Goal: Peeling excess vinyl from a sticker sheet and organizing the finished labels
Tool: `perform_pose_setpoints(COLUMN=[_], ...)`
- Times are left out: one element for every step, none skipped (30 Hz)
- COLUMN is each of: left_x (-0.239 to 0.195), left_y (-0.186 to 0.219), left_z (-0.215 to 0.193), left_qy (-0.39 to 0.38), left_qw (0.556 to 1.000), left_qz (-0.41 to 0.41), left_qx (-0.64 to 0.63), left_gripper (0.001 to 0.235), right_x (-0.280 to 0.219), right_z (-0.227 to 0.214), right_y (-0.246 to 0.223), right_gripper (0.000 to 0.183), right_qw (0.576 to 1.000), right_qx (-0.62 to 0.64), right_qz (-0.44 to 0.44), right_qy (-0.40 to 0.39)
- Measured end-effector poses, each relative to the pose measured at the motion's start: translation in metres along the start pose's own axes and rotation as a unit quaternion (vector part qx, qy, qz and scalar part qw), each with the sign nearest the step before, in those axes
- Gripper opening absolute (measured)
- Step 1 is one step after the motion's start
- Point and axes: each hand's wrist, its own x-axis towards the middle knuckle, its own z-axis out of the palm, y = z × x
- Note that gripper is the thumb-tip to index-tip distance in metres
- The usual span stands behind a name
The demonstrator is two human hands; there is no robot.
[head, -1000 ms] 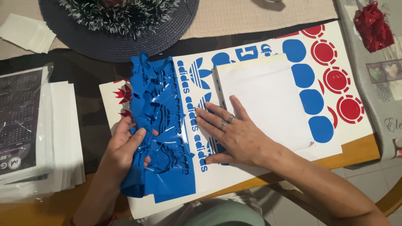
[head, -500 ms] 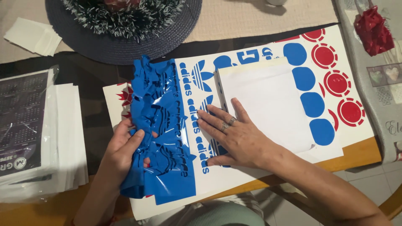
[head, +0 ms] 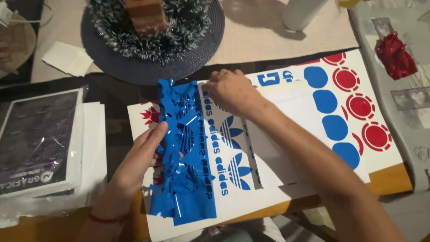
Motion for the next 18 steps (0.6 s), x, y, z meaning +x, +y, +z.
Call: perform_pose_setpoints(left_x=[0.002, 0.005, 0.008, 0.013, 0.019, 0.026, 0.037, 0.049, 0.062, 0.059, 0.057, 0.055, 0.064, 0.074, 0.084, 0.078, 0.073, 0.067], left_y=[0.003, 0.006, 0.008, 0.007, 0.006, 0.006, -0.002, -0.009, -0.016, -0.014, -0.012, -0.011, -0.020, -0.030, -0.039, -0.032, -0.025, -0.017], left_z=[0.000, 0.000, 0.001, 0.003, 0.006, 0.009, 0.008, 0.006, 0.005, 0.004, 0.004, 0.003, -0.001, -0.004, -0.008, -0.005, -0.002, 0.001], left_qy=[0.003, 0.008, 0.013, 0.012, 0.014, 0.014, 0.011, 0.034, 0.056, 0.055, 0.059, 0.064, 0.064, 0.042, 0.019, 0.019, 0.006, -0.007], left_qw=[1.000, 1.000, 0.999, 0.999, 0.996, 0.992, 0.992, 0.988, 0.983, 0.983, 0.991, 0.995, 0.995, 0.997, 0.995, 0.995, 0.995, 0.994], left_qz=[0.003, 0.010, 0.017, 0.016, 0.022, 0.030, 0.030, 0.052, 0.075, 0.074, 0.072, 0.069, 0.067, 0.057, 0.046, 0.045, 0.028, 0.011], left_qx=[0.001, 0.024, 0.047, 0.048, 0.084, 0.122, 0.125, 0.142, 0.158, 0.160, 0.097, 0.031, 0.032, -0.028, -0.088, -0.086, -0.098, -0.110], left_gripper=[0.086, 0.082, 0.077, 0.077, 0.072, 0.067, 0.067, 0.053, 0.052, 0.052, 0.040, 0.029, 0.029, 0.030, 0.041, 0.041, 0.045, 0.052], right_x=[-0.001, -0.001, -0.002, -0.003, -0.005, -0.008, -0.008, -0.008, -0.008, -0.007, -0.006, -0.005, -0.007, -0.008, -0.010, -0.011, -0.012, -0.013], right_z=[0.006, 0.014, 0.022, 0.025, 0.027, 0.030, 0.024, 0.017, 0.010, 0.009, 0.008, 0.007, 0.002, -0.004, -0.011, -0.016, -0.021, -0.027], right_y=[0.000, -0.001, -0.001, 0.000, 0.003, 0.007, 0.005, 0.004, 0.002, 0.003, 0.004, 0.004, 0.002, 0.001, 0.000, -0.001, -0.003, -0.004], right_gripper=[0.024, 0.023, 0.024, 0.024, 0.022, 0.021, 0.021, 0.021, 0.021, 0.021, 0.024, 0.028, 0.028, 0.031, 0.034, 0.034, 0.039, 0.045], right_qw=[1.000, 0.999, 0.995, 0.995, 0.992, 0.990, 0.990, 0.992, 0.992, 0.992, 0.994, 0.994, 0.994, 0.994, 0.994, 0.994, 0.992, 0.990], right_qx=[0.000, 0.032, 0.064, 0.065, 0.078, 0.089, 0.090, 0.101, 0.113, 0.115, 0.111, 0.106, 0.108, 0.104, 0.101, 0.102, 0.104, 0.106], right_qz=[-0.001, -0.013, -0.025, -0.024, -0.030, -0.032, -0.028, -0.022, -0.016, -0.014, 0.000, 0.013, 0.013, 0.020, 0.027, 0.028, 0.027, 0.026], right_qy=[0.004, 0.041, 0.077, 0.076, 0.091, 0.106, 0.106, 0.077, 0.048, 0.048, 0.022, -0.004, -0.005, -0.023, -0.040, -0.041, -0.066, -0.091])
